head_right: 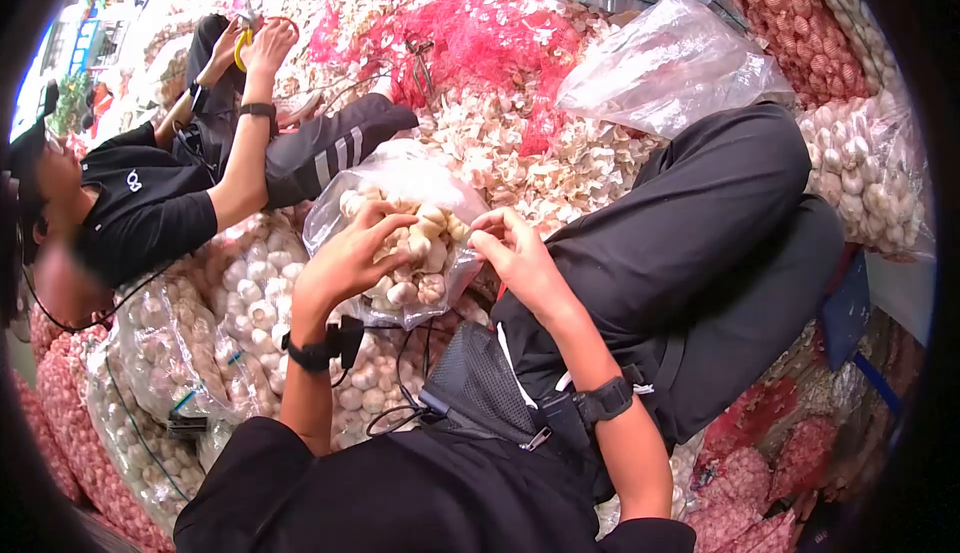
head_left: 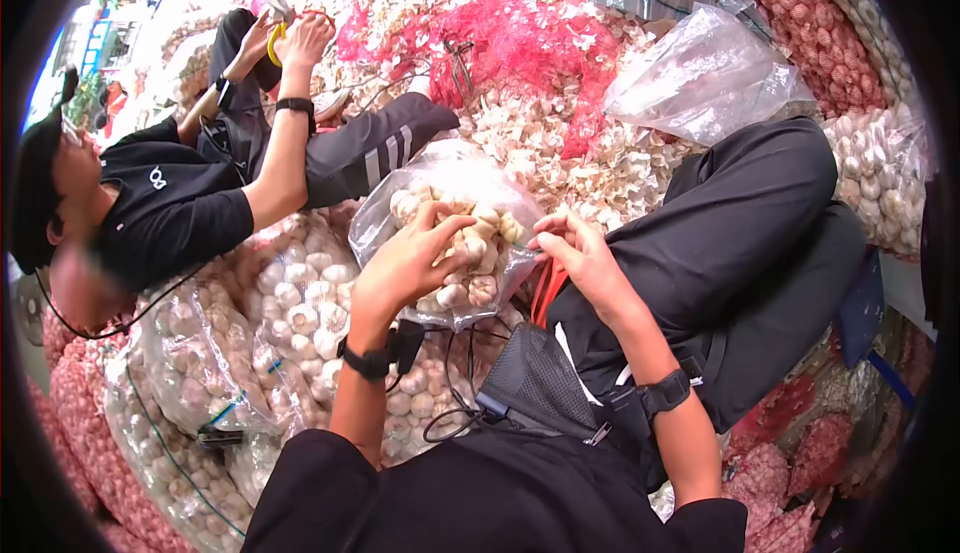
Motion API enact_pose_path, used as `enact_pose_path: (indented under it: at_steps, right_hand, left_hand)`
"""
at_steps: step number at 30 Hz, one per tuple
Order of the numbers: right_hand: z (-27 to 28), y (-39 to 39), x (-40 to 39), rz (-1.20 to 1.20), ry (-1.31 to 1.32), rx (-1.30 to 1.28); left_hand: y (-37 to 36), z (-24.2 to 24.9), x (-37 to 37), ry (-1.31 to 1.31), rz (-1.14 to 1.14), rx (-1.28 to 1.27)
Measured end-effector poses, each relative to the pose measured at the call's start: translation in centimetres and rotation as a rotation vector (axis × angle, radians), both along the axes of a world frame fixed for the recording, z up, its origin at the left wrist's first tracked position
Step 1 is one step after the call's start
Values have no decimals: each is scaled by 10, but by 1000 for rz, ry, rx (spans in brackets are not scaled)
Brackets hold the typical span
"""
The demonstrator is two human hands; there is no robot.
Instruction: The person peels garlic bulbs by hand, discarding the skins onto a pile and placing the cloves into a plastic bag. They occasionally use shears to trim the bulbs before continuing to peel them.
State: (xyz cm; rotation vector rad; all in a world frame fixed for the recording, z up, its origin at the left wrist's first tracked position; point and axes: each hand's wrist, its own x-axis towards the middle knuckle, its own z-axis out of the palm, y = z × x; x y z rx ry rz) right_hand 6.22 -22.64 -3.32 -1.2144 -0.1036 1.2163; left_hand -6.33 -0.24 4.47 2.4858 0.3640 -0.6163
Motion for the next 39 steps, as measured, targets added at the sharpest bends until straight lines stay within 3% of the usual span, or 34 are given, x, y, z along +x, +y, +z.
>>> enact_pose_path:
  at_steps: [4, 7, 11, 12, 14, 16, 17, 19, 20, 21, 23, 24, 25, 26, 29, 32, 33, 35, 39]
  right_hand:
    - [-1, -8, 5, -81, 18, 49]
    - [1, -10, 13, -144, 72, 72]
    - [-5, -9, 13, -127, 143, 66]
    - [-32, -7, 0, 4, -16, 69]
    - [-18, -8, -5, 219, -165, -45]
    - [-10, -8, 3, 297, -341, -64]
    - [-10, -8, 7, 310, -249, -71]
    - [-9, -6, 12, 345, -70, 122]
    - [-5, -3, 15, 378, -7, 206]
    - [-29, 9, -15, 197, -216, 356]
    - [-27, 19, -21, 330, -317, 286]
    - [-18, 19, -11, 404, -262, 240]
    - [-22, 19, -9, 380, -255, 226]
    - [-26, 18, -9, 330, -255, 175]
    - [-16, 10, 5, 267, -190, 71]
    - [-8, 7, 16, 81, -51, 118]
    - [-17, 12, 9, -46, -66, 153]
    - [-26, 15, 12, -198, 0, 183]
    - [-12, 8, 33, -492, 311, 164]
  left_hand:
    - [13, 35, 41, 56, 15, 181]
    - [32, 25, 109, -193, -123, 78]
    - [37, -74, 218, -50, -229, -207]
    - [41, -116, 242, -7, -297, -201]
    - [48, -179, 260, 57, -378, -205]
    - [46, -224, 275, 131, -416, -35]
    - [52, -259, 268, -42, -491, 101]
    - [42, -272, 256, -77, -403, 321]
    - [43, -277, 255, 29, -473, 374]
    - [46, -289, 249, 19, -482, 433]
    - [37, -289, 245, -1, -377, 475]
    - [44, -306, 238, -151, -403, 496]
    - [45, -310, 237, -214, -385, 482]
    - [47, -315, 238, -100, -374, 492]
    - [46, -288, 240, 56, -314, 484]
    - [65, -262, 252, 3, -254, 168]
    - [77, -257, 251, -42, -173, -131]
    - [50, -174, 256, 27, 22, -506]
    - [14, -61, 235, -9, 200, -942]
